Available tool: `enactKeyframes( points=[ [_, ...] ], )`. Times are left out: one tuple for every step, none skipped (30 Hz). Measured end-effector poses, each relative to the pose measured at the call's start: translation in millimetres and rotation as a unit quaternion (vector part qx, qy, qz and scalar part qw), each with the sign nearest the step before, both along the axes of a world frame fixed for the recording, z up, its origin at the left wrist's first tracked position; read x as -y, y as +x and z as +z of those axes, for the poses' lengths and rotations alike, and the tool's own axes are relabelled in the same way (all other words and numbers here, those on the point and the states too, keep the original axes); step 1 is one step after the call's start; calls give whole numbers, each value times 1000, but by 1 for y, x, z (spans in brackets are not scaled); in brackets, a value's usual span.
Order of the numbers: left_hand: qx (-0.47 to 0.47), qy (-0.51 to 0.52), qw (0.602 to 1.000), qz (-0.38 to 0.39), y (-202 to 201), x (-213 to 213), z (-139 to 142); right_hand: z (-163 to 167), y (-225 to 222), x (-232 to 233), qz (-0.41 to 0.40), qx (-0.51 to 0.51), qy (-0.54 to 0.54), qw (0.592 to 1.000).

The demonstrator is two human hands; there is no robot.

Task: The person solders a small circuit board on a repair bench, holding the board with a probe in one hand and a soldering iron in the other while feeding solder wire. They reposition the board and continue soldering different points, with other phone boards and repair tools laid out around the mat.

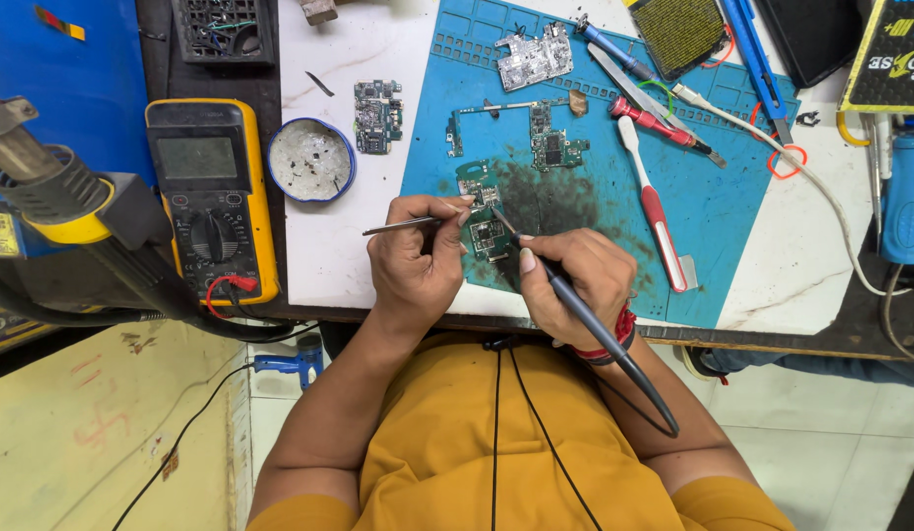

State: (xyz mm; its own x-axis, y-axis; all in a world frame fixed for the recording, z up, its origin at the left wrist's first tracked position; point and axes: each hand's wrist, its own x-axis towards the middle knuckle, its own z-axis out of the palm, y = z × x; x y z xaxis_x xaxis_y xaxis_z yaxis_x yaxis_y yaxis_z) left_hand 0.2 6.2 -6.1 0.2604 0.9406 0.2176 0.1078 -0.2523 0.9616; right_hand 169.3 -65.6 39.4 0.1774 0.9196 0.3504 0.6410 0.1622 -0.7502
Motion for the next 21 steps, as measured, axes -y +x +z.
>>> enactKeyframes(
  points=[
    [0,-1,1000,0,0,0,0,0,0,0,0,1,0,1000],
    [-1,-2,1000,0,0,0,0,1,0,0,0,2,-1,1000],
    [-1,-4,1000,0,0,0,0,1,0,0,0,3,-1,1000],
    [-1,-2,1000,0,0,0,0,1,-1,0,-1,7,1,1000],
    [-2,-1,1000,0,0,0,0,1,-1,0,-2,12,3,1000],
    [-2,0,1000,0,0,0,0,1,-1,0,-2,17,5,1000],
    [-4,-1,1000,0,0,0,0,0,-2,0,0,20,9,1000],
    [-7,-2,1000,1,0,0,-1,-1,-2,0,1,23,13,1000],
    [-9,-3,1000,1,0,0,-1,-1,-2,0,3,26,16,1000],
    [-8,-4,1000,0,0,0,-1,-2,-1,1,5,24,17,1000],
    [-8,-4,1000,-1,0,1,-2,-3,-1,1,7,22,18,1000],
    [-8,-4,1000,-2,0,0,-2,-4,-1,2,9,19,19,1000],
    [10,-13,1000,-4,0,0,-2,-5,0,2,1,8,23,1000],
    [28,-23,999,-6,-1,1,-3,-4,0,4,-6,-2,27,1000],
    [47,-33,998,-9,-1,1,-3,-4,0,4,-13,-12,31,999],
    [57,-35,998,-8,-1,1,-4,-5,0,2,-16,9,25,1000],
    [65,-39,997,-6,-1,1,-4,-5,-2,1,-18,29,19,999],
    [74,-42,996,-5,-1,1,-4,-4,-3,-1,-20,49,11,999],
    [79,-42,996,-3,-1,2,-5,-3,-4,-2,-14,80,7,997],
    [85,-40,996,0,-1,2,-5,-2,-6,-4,-8,110,5,994],
    [90,-39,995,3,-1,1,-5,-1,-7,-6,-1,140,2,990]
  ],
)
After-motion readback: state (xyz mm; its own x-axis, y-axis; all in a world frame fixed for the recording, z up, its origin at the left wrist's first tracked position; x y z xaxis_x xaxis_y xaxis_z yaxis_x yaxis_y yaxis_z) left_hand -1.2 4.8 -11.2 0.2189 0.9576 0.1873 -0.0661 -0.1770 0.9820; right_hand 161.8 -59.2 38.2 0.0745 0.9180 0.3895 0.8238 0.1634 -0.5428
